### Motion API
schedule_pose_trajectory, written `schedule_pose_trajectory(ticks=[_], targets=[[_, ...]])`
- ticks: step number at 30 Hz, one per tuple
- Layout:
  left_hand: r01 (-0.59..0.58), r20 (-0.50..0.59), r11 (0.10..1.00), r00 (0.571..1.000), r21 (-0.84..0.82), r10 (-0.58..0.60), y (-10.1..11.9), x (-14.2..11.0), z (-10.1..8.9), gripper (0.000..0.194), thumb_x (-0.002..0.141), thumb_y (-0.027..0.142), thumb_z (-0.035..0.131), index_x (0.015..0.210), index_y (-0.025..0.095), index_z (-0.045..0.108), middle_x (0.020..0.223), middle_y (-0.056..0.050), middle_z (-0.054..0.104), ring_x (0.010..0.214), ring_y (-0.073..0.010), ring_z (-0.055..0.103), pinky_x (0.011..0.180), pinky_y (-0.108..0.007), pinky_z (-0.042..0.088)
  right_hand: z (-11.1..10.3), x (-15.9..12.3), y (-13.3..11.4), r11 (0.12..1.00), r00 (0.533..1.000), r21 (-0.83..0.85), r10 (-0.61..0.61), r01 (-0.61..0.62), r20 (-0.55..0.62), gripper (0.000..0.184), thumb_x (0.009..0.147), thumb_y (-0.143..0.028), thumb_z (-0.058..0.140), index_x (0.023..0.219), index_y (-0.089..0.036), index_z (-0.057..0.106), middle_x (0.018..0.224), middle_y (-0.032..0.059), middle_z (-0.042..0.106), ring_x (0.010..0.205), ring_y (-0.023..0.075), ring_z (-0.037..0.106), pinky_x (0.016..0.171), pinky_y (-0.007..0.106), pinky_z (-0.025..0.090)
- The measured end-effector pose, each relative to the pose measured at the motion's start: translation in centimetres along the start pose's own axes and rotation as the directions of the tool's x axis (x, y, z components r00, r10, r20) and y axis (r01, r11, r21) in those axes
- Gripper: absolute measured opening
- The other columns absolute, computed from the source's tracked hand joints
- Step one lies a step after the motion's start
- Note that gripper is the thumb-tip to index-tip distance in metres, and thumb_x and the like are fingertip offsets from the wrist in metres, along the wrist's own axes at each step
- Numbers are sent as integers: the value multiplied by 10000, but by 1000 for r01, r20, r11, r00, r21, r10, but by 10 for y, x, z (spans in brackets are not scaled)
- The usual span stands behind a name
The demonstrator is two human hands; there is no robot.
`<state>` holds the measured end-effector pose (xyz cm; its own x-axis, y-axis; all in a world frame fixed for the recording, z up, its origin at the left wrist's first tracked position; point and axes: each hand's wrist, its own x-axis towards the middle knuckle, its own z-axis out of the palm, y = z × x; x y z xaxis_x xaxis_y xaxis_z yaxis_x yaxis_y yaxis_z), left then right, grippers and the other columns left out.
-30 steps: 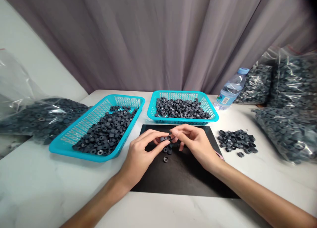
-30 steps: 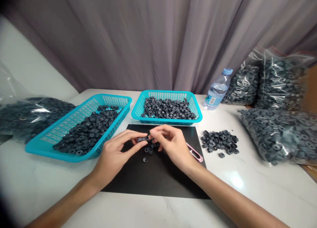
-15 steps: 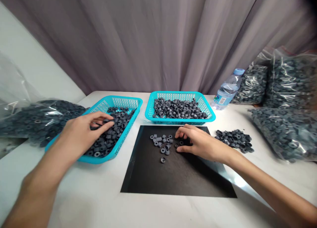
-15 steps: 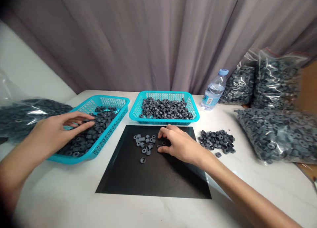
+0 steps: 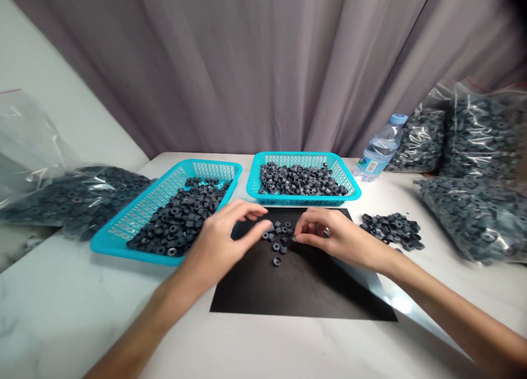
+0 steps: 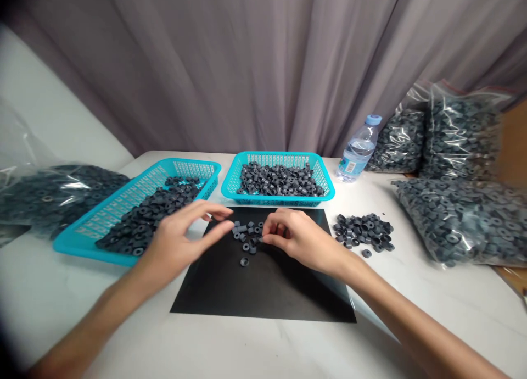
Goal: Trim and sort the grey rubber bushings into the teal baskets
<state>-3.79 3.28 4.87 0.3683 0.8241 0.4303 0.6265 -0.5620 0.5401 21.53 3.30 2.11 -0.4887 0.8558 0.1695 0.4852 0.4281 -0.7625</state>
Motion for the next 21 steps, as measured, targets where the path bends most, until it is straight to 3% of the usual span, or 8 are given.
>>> schedule_pose_trajectory(ticks=[3, 7, 15, 21], targets=[[66, 172, 971, 985, -230, -26, 11, -11, 25, 233, 889, 353, 727, 1095, 247, 711, 1021, -13, 724, 904, -177, 677, 860, -285, 543, 13, -12, -7, 990, 992, 141, 33, -16, -120, 122, 949, -341, 662, 927, -229, 705, 877, 24, 663, 744, 166, 597, 652, 291, 470], [163, 274, 909, 960, -383, -56, 16, -18, 35, 116, 891, 257, 704, 998, 225, 737, 961, -19, 752, 862, -181, 707, 827, -295, 572, 34, -30, -10, 964, 981, 263, 91, -43, -173, 152, 959, -377, 654, 932, -234, 696, 890, 23, 657, 786, 172, 617, 720, 304, 498], [235, 327, 843, 942, -484, -76, 13, -18, 38, 97, 901, 255, 703, 990, 223, 723, 943, -2, 767, 879, -166, 722, 854, -272, 566, 44, -41, -6, 813, 957, 579, 211, -59, -199, 193, 910, -407, 721, 947, -218, 706, 854, 7, 671, 754, 150, 627, 733, 289, 511], [292, 333, 807, 934, -513, -127, 8, -17, 44, 108, 884, 275, 727, 974, 216, 724, 945, -11, 764, 899, -171, 722, 879, -281, 566, 42, -45, 3, 703, 928, 701, 332, -123, -170, 214, 829, -407, 808, 877, -207, 748, 775, -5, 680, 695, 123, 613, 674, 254, 504]])
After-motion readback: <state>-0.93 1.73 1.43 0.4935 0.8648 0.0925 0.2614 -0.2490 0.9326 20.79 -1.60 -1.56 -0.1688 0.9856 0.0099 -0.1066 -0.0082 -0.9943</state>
